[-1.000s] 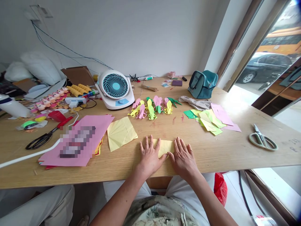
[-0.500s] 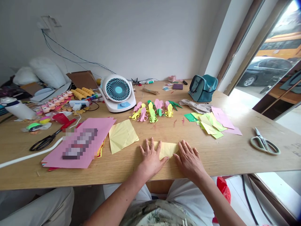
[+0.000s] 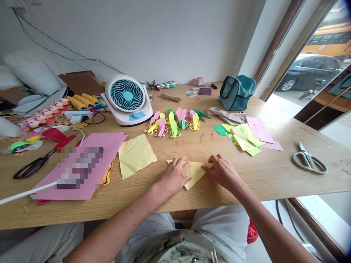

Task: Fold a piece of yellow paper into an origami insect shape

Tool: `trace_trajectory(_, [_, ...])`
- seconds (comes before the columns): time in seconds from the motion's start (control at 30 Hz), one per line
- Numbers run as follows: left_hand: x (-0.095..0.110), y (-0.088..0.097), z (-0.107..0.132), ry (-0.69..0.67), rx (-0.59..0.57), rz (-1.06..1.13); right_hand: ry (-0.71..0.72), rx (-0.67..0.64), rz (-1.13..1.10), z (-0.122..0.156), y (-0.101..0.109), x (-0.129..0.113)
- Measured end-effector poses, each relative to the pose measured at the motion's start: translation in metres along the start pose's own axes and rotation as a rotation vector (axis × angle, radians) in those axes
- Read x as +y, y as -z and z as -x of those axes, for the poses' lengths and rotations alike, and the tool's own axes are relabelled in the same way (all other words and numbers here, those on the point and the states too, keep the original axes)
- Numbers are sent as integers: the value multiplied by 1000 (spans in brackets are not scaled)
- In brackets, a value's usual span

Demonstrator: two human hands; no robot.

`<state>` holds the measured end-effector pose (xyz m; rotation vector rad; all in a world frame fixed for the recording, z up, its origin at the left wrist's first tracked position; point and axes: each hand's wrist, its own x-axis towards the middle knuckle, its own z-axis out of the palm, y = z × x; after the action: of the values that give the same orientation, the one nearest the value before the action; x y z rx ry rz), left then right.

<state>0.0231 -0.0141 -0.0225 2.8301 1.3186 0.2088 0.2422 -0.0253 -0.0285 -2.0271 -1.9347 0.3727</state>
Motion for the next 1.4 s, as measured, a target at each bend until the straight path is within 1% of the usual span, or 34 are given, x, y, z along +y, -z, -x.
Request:
trace_trajectory(0.07, [-4,-1,-1,-143,5,28,10,-41,-44,-2,3,0])
trace_trajectory(0.1, [-6,-1,-2,-187,7,24,16,-61,-65,-3,4,1])
trace_trajectory(0.2, [-11,0,-6,-253,25,-17,27,-91,-178,-8,8,4])
trace_trajectory(0.3, [-16,-2,-13,-294,39,-4,37,-57,-361,-17,5,11])
trace_trajectory(0.37, [-20,-4,-18,-291,69,75,36,-34,-445,-23,0,16])
trace_trajectory(0.5, [-26,-12,-22,-268,136,228,42,-25,-501,-27,-6,25])
trace_trajectory(0.63, [-28,-15,-21,-290,146,246,68,-14,-537,-24,-5,28])
trace_trajectory(0.73, [-28,-14,-22,-297,142,245,55,-14,-563,-21,-4,29])
trace_trajectory(0.87, [-29,-13,-23,-290,138,281,31,-59,-705,-19,-6,29])
trace_trajectory(1.0, [-33,-13,-24,-269,169,465,11,-61,-790,-18,-2,25])
trace_trajectory(1.07, [-36,-14,-24,-251,192,578,-16,-85,-781,-18,1,22])
trace_trajectory(1.13, [-39,-15,-23,-237,196,643,-50,-99,-757,-17,4,20])
trace_trajectory(1.23, [-41,-16,-22,-252,187,644,-75,-118,-731,-16,5,19])
trace_trajectory(1.3, [-41,-15,-21,-274,175,598,-80,-128,-715,-15,5,18])
trace_trajectory(1.4, [-40,-13,-20,-303,156,518,-73,-100,-649,-14,6,17])
